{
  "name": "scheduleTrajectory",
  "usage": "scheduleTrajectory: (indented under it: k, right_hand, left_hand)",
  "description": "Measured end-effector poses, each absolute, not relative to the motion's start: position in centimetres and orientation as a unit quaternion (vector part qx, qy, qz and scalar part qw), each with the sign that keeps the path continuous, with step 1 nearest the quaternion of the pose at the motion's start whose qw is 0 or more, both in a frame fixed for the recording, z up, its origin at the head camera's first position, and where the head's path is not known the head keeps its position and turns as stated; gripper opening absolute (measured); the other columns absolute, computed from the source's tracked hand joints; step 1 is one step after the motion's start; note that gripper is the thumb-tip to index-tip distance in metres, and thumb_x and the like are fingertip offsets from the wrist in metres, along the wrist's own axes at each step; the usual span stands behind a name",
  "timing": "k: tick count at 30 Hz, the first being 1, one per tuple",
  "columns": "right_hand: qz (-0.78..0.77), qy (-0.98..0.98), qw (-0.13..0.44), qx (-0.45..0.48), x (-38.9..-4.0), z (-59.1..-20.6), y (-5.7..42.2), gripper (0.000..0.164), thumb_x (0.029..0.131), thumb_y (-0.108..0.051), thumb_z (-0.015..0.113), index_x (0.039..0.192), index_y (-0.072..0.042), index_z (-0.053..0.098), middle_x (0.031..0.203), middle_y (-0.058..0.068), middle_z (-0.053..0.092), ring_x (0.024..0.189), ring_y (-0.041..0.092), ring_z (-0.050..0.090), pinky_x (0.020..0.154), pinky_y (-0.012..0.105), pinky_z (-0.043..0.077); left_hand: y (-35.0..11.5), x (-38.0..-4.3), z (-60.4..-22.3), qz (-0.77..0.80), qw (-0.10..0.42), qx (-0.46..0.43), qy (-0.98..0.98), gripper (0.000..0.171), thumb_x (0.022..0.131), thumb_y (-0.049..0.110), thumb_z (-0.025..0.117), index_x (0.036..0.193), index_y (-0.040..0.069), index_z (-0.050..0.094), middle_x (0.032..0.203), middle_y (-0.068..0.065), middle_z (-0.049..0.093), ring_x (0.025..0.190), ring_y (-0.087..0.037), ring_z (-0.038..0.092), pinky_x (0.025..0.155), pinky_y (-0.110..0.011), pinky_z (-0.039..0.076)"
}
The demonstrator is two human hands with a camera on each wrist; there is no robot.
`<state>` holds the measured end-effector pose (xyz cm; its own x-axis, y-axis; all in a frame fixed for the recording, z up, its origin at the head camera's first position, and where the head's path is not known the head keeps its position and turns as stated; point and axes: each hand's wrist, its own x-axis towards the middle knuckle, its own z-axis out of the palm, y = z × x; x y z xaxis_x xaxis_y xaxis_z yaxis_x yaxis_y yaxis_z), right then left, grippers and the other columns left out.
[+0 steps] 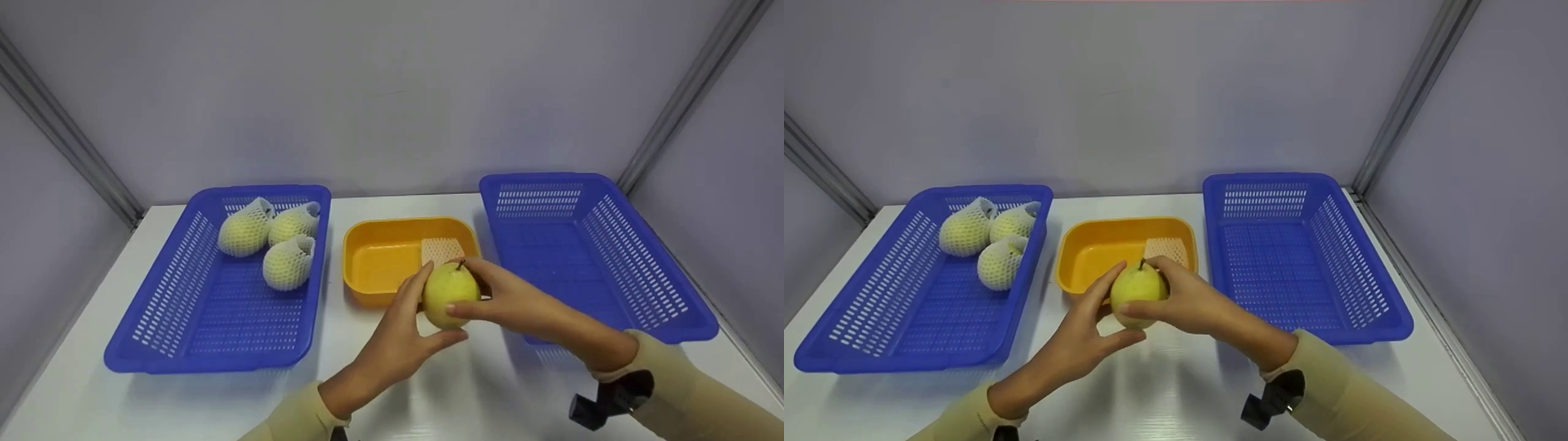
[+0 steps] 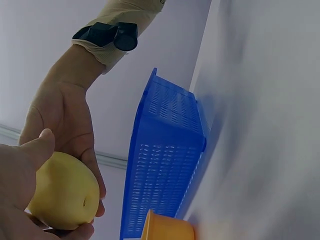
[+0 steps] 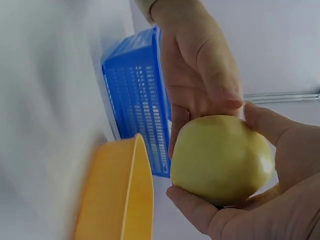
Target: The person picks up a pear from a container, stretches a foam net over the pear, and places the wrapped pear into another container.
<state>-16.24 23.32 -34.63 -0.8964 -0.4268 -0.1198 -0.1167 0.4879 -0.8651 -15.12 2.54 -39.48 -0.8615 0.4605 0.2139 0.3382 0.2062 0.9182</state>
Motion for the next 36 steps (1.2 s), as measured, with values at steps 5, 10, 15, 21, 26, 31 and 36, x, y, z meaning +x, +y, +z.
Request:
scheduleTrajectory:
  k: [5,10,15,21,26,31,36]
  right_hand:
    - [-0.544,0.793,0.188,-0.199,-15.3,-35.2,23.3,0.076,0.103,-0.032,0.061,0.158,0.004,0.023,0.155,0.023,0.039,0.141,0.039,0.041,0.116,0.048,0.038]
    - [-0.577,0.767,0.178,-0.216,-14.2,-36.6,23.0,0.069,0.104,-0.022,0.06,0.157,0.004,0.025,0.158,0.024,0.035,0.143,0.041,0.039,0.115,0.043,0.039]
    - [-0.587,0.759,0.169,-0.226,-13.3,-38.7,22.4,0.061,0.101,-0.018,0.065,0.152,0.002,0.038,0.149,0.022,0.046,0.133,0.038,0.05,0.106,0.035,0.049]
    - [-0.606,0.74,0.166,-0.241,-12.4,-41.8,21.8,0.057,0.097,-0.012,0.07,0.144,0.003,0.043,0.141,0.024,0.051,0.125,0.038,0.055,0.101,0.032,0.053]
    - [-0.609,0.734,0.19,-0.232,-12.1,-43.9,21.6,0.056,0.095,-0.012,0.073,0.141,0.004,0.043,0.139,0.023,0.051,0.123,0.038,0.056,0.101,0.031,0.053]
    - [-0.601,0.742,0.212,-0.209,-12.0,-45.1,21.6,0.055,0.093,-0.011,0.075,0.138,0.001,0.045,0.138,0.019,0.053,0.126,0.037,0.055,0.102,0.03,0.052]
    - [-0.595,0.748,0.213,-0.202,-12.2,-45.8,21.5,0.054,0.092,-0.008,0.075,0.137,0.001,0.046,0.138,0.019,0.053,0.126,0.038,0.055,0.102,0.03,0.052]
  left_hand:
    - [1.4,-14.8,-39.8,0.589,0.064,0.249,0.766,0.091,0.092,0.03,0.077,0.161,0.006,0.023,0.159,-0.012,0.035,0.138,-0.024,0.045,0.112,-0.037,0.043]
    - [0.1,-14.3,-40.0,0.575,0.079,0.26,0.771,0.091,0.09,0.031,0.079,0.16,0.007,0.027,0.159,-0.01,0.036,0.139,-0.023,0.044,0.111,-0.039,0.044]
    - [-1.0,-13.9,-41.0,0.545,0.095,0.278,0.785,0.088,0.086,0.027,0.083,0.158,0.008,0.034,0.154,-0.005,0.044,0.137,-0.022,0.045,0.108,-0.038,0.047]
    - [-2.0,-13.4,-42.7,0.507,0.119,0.289,0.803,0.085,0.083,0.02,0.086,0.151,0.002,0.04,0.147,-0.009,0.05,0.134,-0.024,0.05,0.106,-0.034,0.049]
    - [-2.0,-12.9,-44.2,0.474,0.139,0.277,0.824,0.078,0.079,0.02,0.09,0.141,0.008,0.044,0.135,-0.003,0.056,0.124,-0.019,0.055,0.103,-0.035,0.051]
    - [-1.8,-12.5,-45.4,0.452,0.146,0.26,0.841,0.079,0.076,0.018,0.092,0.139,0.009,0.045,0.135,-0.004,0.056,0.124,-0.021,0.055,0.108,-0.043,0.046]
    - [-1.4,-12.5,-45.9,0.437,0.142,0.252,0.852,0.081,0.074,0.015,0.092,0.139,0.007,0.045,0.138,-0.008,0.055,0.128,-0.025,0.054,0.112,-0.048,0.042]
